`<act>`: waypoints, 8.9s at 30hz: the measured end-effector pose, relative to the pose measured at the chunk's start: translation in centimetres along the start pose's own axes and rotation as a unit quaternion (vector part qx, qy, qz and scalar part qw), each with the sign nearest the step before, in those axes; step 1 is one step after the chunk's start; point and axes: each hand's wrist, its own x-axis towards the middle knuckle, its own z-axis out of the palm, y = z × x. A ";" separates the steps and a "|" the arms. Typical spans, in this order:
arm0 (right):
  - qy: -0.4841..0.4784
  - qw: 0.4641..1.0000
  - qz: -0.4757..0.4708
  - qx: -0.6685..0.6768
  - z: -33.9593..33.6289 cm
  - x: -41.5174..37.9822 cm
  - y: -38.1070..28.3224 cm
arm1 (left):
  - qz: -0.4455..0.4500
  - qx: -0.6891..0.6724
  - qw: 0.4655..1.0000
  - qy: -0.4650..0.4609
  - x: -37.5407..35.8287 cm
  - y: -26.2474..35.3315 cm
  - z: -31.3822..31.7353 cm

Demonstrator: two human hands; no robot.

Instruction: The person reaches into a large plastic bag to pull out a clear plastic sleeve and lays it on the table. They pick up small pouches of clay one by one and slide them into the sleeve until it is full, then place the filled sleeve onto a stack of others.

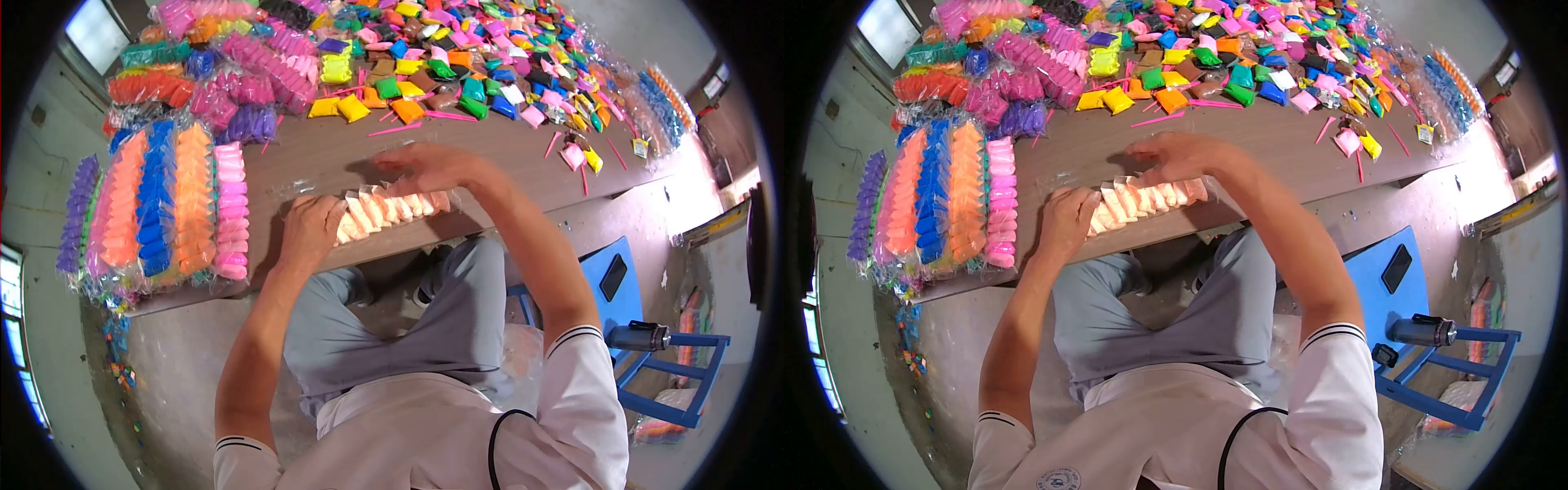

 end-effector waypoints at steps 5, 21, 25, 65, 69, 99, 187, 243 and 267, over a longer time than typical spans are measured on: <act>-0.137 0.990 0.013 0.035 1.2 2.0 -3.9 | -0.001 0.001 1.000 -0.002 0.0 -0.1 0.0; -0.099 0.994 0.019 -0.045 1.9 1.6 -5.4 | -0.006 -0.013 0.998 -0.054 0.2 0.0 -0.7; -0.112 0.980 0.153 0.065 2.6 1.5 -5.5 | 0.008 -0.020 0.998 -0.057 0.5 0.2 -1.2; 0.014 0.998 -0.053 -0.039 4.2 2.3 -5.6 | -0.067 -0.073 0.994 -0.046 -0.5 -2.2 -1.4; -0.076 0.996 -0.034 -0.033 4.9 3.5 -5.4 | -0.066 -0.062 0.995 -0.040 -0.6 -2.1 -1.3; 0.078 0.996 0.041 -0.025 -3.3 -4.9 -0.5 | -0.134 -0.132 0.976 -0.113 -0.9 -1.3 -1.9; 0.104 0.949 -0.043 -0.295 2.3 2.7 -4.1 | -0.089 -0.072 0.993 -0.013 -1.9 -0.7 -0.2; 0.214 0.892 -0.183 -0.352 7.8 -3.0 -3.5 | 0.067 0.139 0.988 0.027 1.0 4.0 -3.0; 0.398 0.893 -0.078 -0.195 6.3 -9.7 -2.1 | 0.059 0.106 0.993 -0.003 -2.2 2.7 2.0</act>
